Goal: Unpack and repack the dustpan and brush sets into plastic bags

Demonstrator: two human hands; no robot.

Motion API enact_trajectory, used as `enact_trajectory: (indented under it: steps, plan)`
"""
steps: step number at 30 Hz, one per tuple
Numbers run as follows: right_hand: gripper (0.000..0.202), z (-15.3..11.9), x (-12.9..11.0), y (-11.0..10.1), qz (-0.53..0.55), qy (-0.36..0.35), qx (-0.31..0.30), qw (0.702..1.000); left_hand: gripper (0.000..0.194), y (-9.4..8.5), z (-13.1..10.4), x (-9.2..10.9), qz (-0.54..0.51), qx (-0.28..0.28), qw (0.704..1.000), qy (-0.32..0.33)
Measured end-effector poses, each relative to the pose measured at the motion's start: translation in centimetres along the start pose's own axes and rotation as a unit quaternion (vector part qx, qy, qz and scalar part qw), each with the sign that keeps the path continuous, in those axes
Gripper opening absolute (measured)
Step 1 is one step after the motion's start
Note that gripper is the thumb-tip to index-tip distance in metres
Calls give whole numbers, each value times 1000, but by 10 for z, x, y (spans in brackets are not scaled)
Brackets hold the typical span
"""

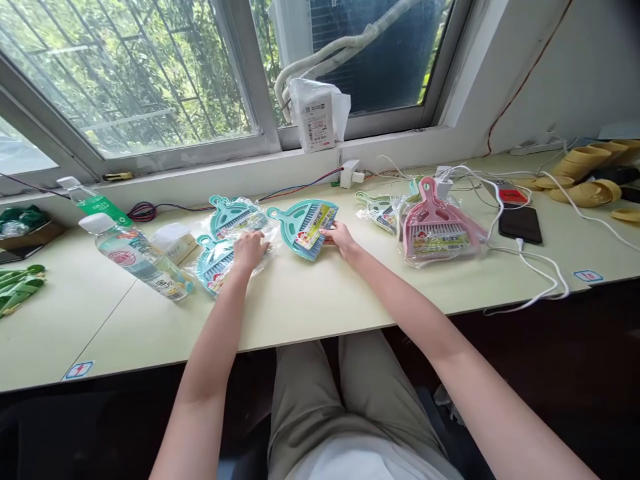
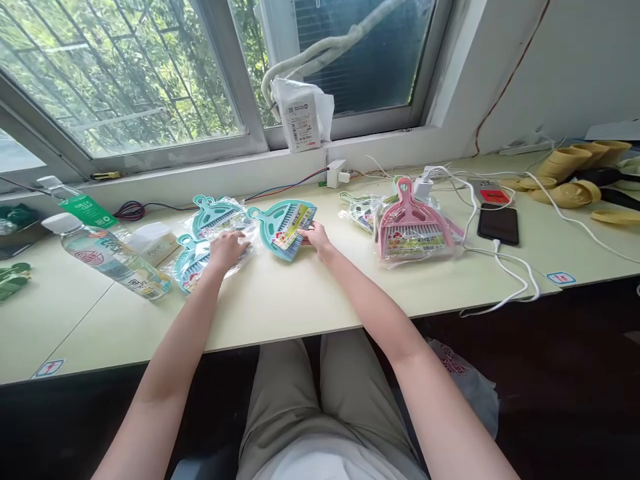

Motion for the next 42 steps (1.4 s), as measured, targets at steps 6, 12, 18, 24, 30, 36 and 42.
enact_trajectory:
  steps: [6,12,18,24,30,36,42]
  plan:
    - [21,0,4,5,-17,21,-40,999,32,-10,-2,-7,-21,50,996,-69]
    - [22,-4,-1,7,-34,34,-118,992,34,-20,-6,-15,-38,88,988,-124]
    - [24,-7,-9,2,-76,52,-138,986,36,-26,-7,-18,-17,133,979,-154]
    - [18,-4,-7,-1,-48,22,-29,998,38,-19,-6,-3,-27,114,989,-89]
    - [20,-9,0,16,-14,-3,-75,997,49,-11,-7,19,-128,151,977,82]
    - [23,-8,2,16,39,-44,-33,998,45,-17,-5,38,-268,136,935,188]
    - [22,-5,2,13,77,-71,-14,994,80,-33,-11,30,-470,300,829,27]
Point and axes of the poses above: each hand's wrist, its own z-axis towards the middle knuckle, its own y-axis out of the palm, x = y × z, the point moved 4 cm from there along z, towards the middle knuckle, and after that the axes turned 5 degrees about y, right-handed, at the moved point
